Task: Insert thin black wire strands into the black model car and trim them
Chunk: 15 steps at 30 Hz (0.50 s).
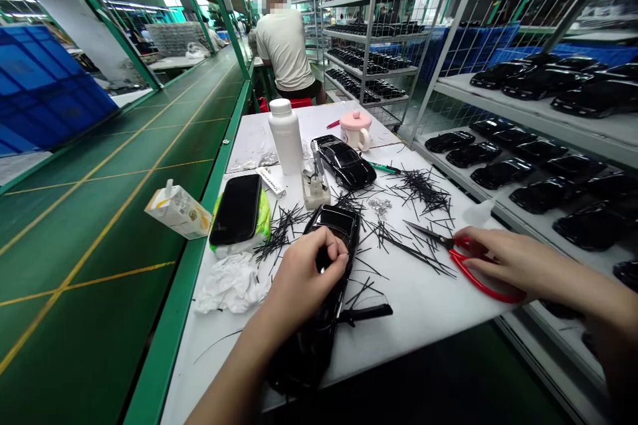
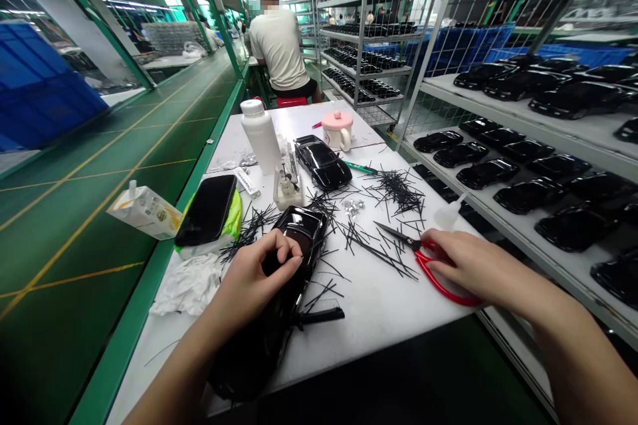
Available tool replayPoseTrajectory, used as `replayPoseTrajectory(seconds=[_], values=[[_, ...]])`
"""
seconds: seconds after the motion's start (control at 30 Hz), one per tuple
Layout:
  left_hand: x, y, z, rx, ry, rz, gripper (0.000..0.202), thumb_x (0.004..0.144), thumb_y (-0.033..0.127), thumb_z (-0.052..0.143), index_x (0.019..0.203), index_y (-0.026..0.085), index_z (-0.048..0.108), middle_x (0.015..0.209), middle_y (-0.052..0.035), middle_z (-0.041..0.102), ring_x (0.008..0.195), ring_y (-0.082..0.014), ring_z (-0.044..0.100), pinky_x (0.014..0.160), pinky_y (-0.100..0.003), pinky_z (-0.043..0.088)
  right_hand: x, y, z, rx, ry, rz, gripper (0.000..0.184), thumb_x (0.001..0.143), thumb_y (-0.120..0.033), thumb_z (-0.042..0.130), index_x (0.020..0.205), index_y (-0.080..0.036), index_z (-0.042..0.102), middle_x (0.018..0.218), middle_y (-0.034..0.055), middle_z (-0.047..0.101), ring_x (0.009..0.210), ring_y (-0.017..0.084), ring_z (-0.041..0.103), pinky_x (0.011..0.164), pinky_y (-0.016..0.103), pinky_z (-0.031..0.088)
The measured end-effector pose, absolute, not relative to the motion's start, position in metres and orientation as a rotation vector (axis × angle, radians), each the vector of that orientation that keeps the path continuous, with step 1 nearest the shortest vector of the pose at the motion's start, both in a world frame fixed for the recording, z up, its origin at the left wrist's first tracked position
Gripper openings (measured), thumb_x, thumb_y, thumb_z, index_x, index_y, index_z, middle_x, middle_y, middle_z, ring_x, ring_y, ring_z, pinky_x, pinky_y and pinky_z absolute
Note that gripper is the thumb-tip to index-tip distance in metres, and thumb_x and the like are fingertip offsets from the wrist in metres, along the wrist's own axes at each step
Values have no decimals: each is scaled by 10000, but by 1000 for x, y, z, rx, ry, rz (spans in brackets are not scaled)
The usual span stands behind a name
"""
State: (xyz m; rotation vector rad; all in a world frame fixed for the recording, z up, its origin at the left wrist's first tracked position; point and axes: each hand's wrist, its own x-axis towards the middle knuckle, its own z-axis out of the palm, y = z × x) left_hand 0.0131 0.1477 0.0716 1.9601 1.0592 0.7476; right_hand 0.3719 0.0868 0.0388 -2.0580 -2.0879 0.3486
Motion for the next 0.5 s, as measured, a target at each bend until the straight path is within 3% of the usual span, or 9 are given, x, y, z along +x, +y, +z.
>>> replayPoseTrajectory(seconds=[0.1,0.17,0.33,0.5], values=[[14,148,71,1929,1104,773,247,872,181,572,738,225,369,832,35,666,771,-141,569,743,-278,389,384,74,20,-2037,-2048,445,369,879,-429,524,1184,-244,620,1104,124,703,911,289,694,749,386,560],[14,149,71,1921,1112,778,246,870,179,574,738,225,371,834,38,666,772,-138,571,745,-275,389,385,69,16,-2061,-1992,443,406,865,-439,536,1211,-238,602,1080,127,708,858,294,697,697,385,557],[14,148,71,1900,1104,778,249,868,183,578,736,225,372,827,39,664,775,-138,570,750,-274,393,382,62,22,-2041,-1841,414,345,827,-506,563,1061,-253,585,936,102,723,748,286,696,642,409,569],[14,146,72,1877,1084,787,249,868,180,590,739,224,381,836,42,672,784,-135,583,762,-271,398,369,54,21,-1865,-1648,413,529,783,-567,645,1228,-304,532,1187,131,697,1088,340,688,810,406,628]])
